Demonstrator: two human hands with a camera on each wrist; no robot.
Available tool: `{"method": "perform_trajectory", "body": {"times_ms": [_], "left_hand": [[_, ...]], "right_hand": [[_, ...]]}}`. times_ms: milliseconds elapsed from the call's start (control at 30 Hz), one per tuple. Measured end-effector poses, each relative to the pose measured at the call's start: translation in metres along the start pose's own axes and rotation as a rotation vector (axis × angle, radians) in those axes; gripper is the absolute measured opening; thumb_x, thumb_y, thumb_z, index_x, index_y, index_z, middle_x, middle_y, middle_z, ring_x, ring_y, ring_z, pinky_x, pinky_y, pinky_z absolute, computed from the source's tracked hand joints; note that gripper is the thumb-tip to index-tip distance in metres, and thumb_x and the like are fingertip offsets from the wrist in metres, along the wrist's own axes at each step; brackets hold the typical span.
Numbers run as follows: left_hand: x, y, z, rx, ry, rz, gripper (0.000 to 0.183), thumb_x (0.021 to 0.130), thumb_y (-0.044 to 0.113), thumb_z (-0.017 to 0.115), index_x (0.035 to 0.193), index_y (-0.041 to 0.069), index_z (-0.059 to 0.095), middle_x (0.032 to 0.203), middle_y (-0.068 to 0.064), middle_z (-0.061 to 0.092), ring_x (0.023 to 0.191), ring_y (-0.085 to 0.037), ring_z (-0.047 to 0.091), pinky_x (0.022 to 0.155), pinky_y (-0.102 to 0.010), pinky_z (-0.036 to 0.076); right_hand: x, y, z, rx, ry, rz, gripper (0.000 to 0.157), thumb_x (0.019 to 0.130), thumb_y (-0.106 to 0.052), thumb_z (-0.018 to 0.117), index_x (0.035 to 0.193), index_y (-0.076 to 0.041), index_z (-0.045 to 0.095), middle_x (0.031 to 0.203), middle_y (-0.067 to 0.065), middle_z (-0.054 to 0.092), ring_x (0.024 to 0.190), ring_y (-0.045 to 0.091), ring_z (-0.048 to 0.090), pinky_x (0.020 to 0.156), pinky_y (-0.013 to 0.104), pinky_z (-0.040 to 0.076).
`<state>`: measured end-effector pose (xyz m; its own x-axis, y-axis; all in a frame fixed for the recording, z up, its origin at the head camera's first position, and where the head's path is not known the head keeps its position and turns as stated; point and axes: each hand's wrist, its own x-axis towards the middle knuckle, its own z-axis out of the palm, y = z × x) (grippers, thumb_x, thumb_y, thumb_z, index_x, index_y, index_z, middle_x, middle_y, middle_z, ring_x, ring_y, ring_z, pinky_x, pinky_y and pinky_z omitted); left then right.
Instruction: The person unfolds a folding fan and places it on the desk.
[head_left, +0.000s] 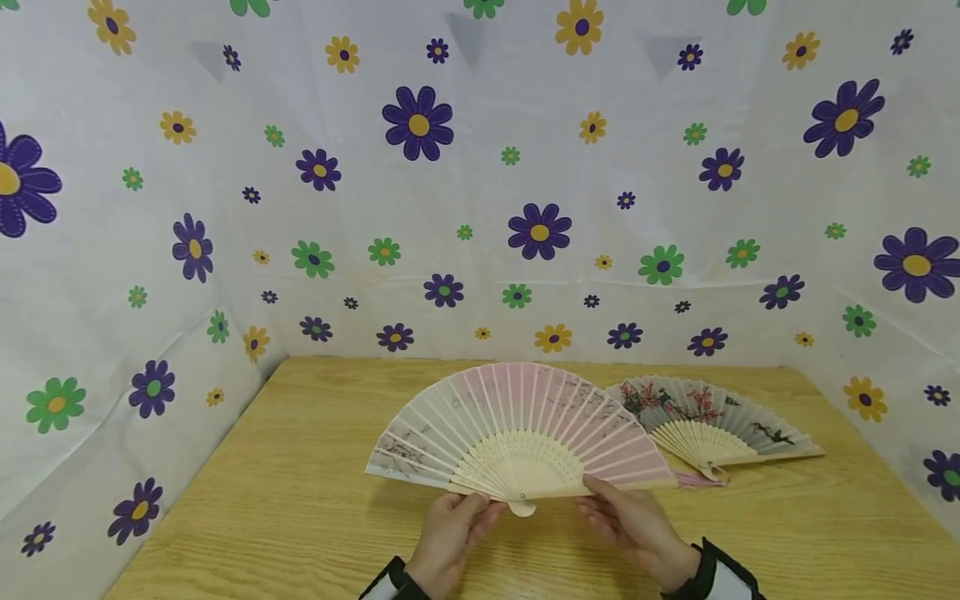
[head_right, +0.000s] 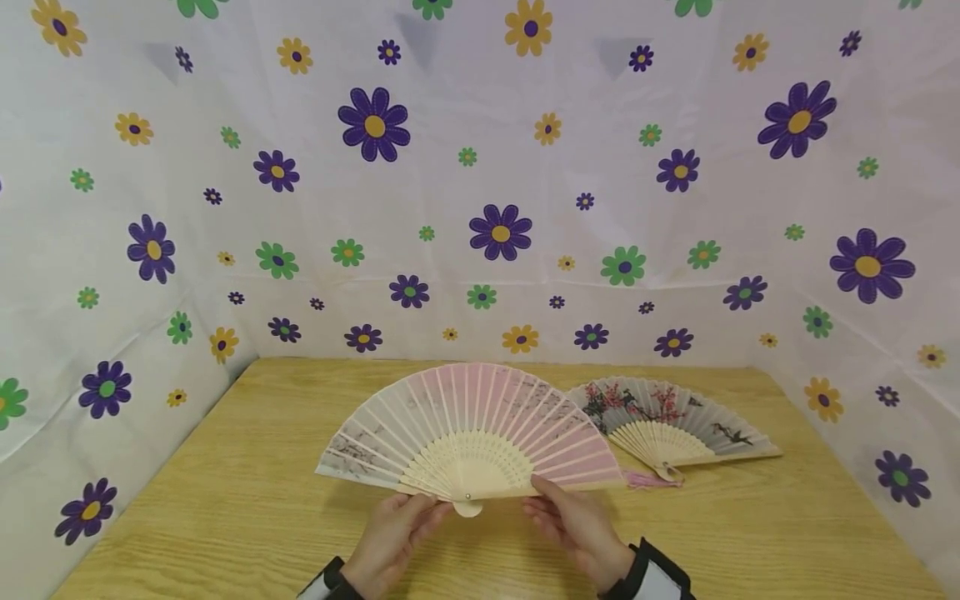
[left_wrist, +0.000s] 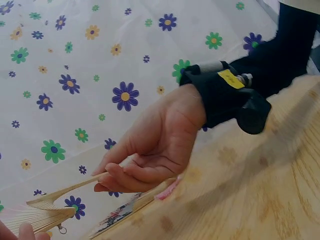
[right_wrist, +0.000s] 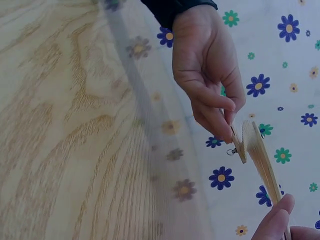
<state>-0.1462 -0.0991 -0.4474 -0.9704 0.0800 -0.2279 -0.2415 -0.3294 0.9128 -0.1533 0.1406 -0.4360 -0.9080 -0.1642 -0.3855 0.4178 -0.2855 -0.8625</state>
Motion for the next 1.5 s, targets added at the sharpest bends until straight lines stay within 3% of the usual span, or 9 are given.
{"method": "perform_trajectory", "body": {"times_ms": [300,500,833,967,1133,1233,1333,1400,1500], "left_hand": [[0.002,0.003,-0.008,-0.029,0.015,-0.010,0.018,0.103,0.000,0.050,0.113,-0.011,0.061,0.085,0.003,0.074,0.078,0.001,0.071,0.072,-0.009,0.057],[0.023,0.016,-0.026,-0.041,0.092,-0.005,0.025,0.103,-0.003,0.050,0.117,-0.019,0.061,0.079,0.000,0.073,0.073,0.000,0.071,0.070,-0.010,0.057],[0.051,0.023,-0.057,0.006,0.245,-0.100,0.027,0.099,-0.013,0.050,0.119,-0.027,0.058,0.075,-0.008,0.072,0.068,-0.008,0.070,0.068,-0.016,0.061],[0.048,0.026,-0.062,0.057,0.207,-0.141,0.028,0.099,-0.012,0.052,0.121,-0.027,0.057,0.081,-0.013,0.075,0.071,-0.012,0.072,0.071,-0.019,0.062],[0.031,0.041,-0.076,0.221,0.039,-0.215,0.033,0.104,-0.003,0.052,0.128,-0.026,0.055,0.089,-0.012,0.077,0.077,-0.011,0.075,0.076,-0.019,0.062],[0.021,0.056,-0.086,0.333,-0.061,-0.191,0.039,0.107,0.003,0.052,0.133,-0.025,0.052,0.093,-0.009,0.078,0.081,-0.008,0.076,0.076,-0.019,0.062],[0.019,0.071,-0.088,0.487,-0.094,-0.073,0.040,0.107,0.008,0.055,0.133,-0.023,0.055,0.099,-0.011,0.078,0.085,-0.011,0.076,0.076,-0.021,0.063],[0.020,0.079,-0.086,0.718,-0.091,0.093,0.037,0.105,0.011,0.060,0.128,-0.018,0.061,0.101,-0.013,0.077,0.088,-0.017,0.076,0.076,-0.026,0.064],[0.025,0.085,-0.081,1.243,-0.028,0.414,0.039,0.101,0.016,0.069,0.127,-0.011,0.064,0.111,-0.021,0.074,0.101,-0.033,0.074,0.084,-0.042,0.064]], "right_hand": [[0.006,0.003,0.012,0.039,-0.007,-0.011,0.036,0.110,-0.017,0.052,0.083,-0.018,0.076,0.077,-0.005,0.074,0.069,-0.002,0.068,0.066,0.009,0.056],[0.035,-0.004,0.035,-0.006,-0.025,-0.028,0.037,0.111,-0.019,0.052,0.083,-0.015,0.075,0.072,-0.006,0.072,0.064,-0.004,0.067,0.064,0.007,0.055],[0.072,0.014,0.060,-0.025,0.081,-0.020,0.025,0.108,-0.007,0.054,0.108,0.014,0.067,0.066,-0.001,0.068,0.059,0.002,0.065,0.058,0.009,0.054],[0.064,0.015,0.052,-0.017,0.072,0.010,0.028,0.109,-0.009,0.052,0.112,0.016,0.064,0.071,0.001,0.069,0.064,0.004,0.067,0.063,0.010,0.056],[0.036,0.008,0.023,-0.122,-0.067,0.103,0.046,0.112,-0.021,0.050,0.127,0.021,0.057,0.084,0.003,0.073,0.074,0.005,0.072,0.072,0.012,0.059],[0.022,-0.007,0.002,-0.307,-0.161,0.071,0.050,0.111,-0.025,0.051,0.129,0.020,0.059,0.091,0.003,0.076,0.078,0.006,0.073,0.075,0.017,0.062],[0.014,-0.030,-0.017,-0.674,-0.222,-0.133,0.046,0.108,-0.027,0.057,0.125,0.015,0.065,0.097,0.009,0.077,0.086,0.014,0.074,0.078,0.027,0.063],[0.012,-0.044,-0.027,-1.039,-0.178,-0.360,0.047,0.105,-0.029,0.063,0.127,0.012,0.065,0.106,0.017,0.075,0.097,0.026,0.073,0.085,0.039,0.063],[0.014,-0.061,-0.041,-1.524,0.026,-0.697,0.055,0.098,-0.032,0.073,0.134,0.009,0.062,0.125,0.028,0.067,0.116,0.045,0.065,0.098,0.058,0.055]]}}
